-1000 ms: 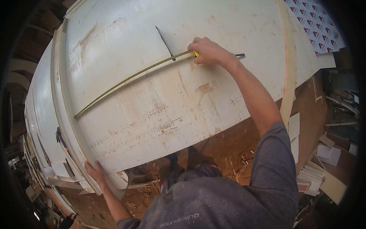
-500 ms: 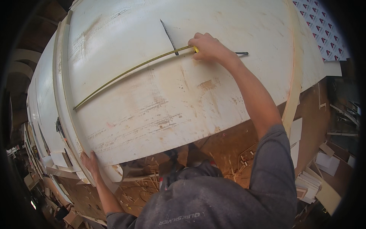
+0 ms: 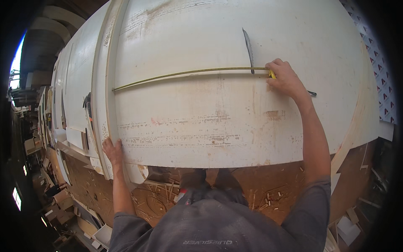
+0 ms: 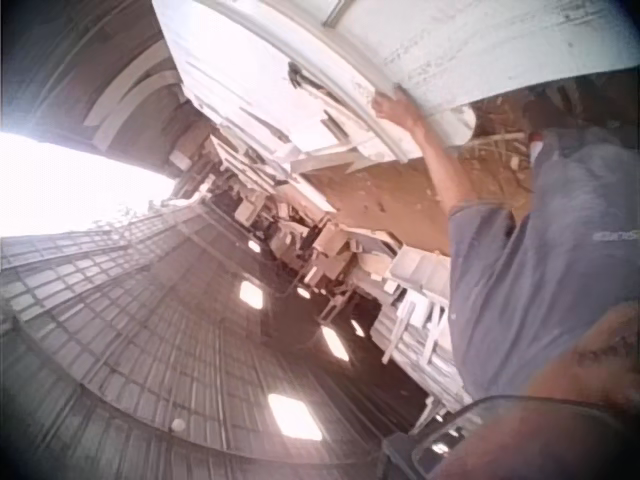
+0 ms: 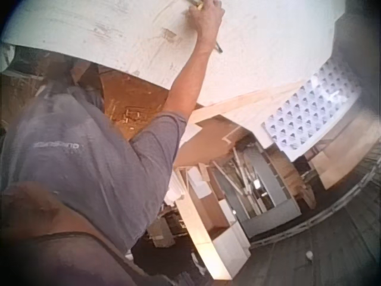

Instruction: The person measures wooden panels and boards using a tape measure, marks them with a pencil, and hammers a wood piece into place on a larger curved structure.

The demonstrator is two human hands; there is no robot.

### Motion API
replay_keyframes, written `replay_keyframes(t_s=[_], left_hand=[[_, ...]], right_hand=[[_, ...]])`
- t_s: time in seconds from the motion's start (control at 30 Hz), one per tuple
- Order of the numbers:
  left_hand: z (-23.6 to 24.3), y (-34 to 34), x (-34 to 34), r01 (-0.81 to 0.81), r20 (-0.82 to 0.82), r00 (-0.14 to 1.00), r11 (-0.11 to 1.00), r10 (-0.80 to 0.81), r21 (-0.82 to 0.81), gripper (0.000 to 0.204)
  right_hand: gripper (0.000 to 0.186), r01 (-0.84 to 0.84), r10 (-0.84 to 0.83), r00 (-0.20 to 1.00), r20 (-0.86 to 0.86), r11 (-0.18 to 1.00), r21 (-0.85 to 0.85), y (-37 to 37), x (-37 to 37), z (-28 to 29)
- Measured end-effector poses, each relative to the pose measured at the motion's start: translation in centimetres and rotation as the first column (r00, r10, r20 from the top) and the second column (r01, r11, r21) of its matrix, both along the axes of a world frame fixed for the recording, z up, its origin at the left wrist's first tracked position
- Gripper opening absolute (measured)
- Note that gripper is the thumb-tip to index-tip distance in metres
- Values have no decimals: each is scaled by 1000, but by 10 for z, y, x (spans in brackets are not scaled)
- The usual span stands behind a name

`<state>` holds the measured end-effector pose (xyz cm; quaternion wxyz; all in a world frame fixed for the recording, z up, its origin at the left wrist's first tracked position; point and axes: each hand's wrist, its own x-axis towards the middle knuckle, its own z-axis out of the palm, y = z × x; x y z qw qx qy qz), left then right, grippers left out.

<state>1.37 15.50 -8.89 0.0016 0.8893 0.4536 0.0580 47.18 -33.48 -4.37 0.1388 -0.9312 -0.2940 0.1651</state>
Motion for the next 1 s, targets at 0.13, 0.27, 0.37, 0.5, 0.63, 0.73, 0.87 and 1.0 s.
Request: replay_keyframes(t_s=[0.13, 0.27, 0.37, 0.5, 0.63, 0.73, 0.87, 1.0], left_hand=[[-12, 4, -18, -9, -15, 1000, 999, 9, 46, 57], [-15, 7, -10, -45, -58, 997, 996, 49, 75, 59], [-19, 16, -16, 11, -74, 997, 993, -2, 120, 60], [-14, 13, -8, -25, -79, 996, 996, 32, 88, 63], [-8, 16, -15, 24, -45, 999, 999, -22, 45, 64], [16, -19, 17, 112, 264, 961, 990, -87, -81, 61], [108, -129, 102, 570, 687, 641, 811, -341, -129, 57], [208, -197, 113, 850, 911, 64, 501, -408, 164, 71]], right_hand=[[46, -25, 24, 1000, -14, 997, -77, 10, 4, 0], [48, 0, 1, 1000, 14, 995, -98, 2, 7, -10], [49, 0, 5, 999, 47, 995, -101, 0, 7, -14], [48, 9, -2, 996, 92, 997, -78, 0, 5, -21], [47, -2, 9, 995, 104, 998, -67, 5, 3, -20], [47, -1, 10, 993, 115, 997, -78, 6, 2, -20], [46, -5, 14, 994, 111, 997, -82, 2, 3, -20], [43, -4, 10, 992, 127, 999, -51, 9, 0, -17]])
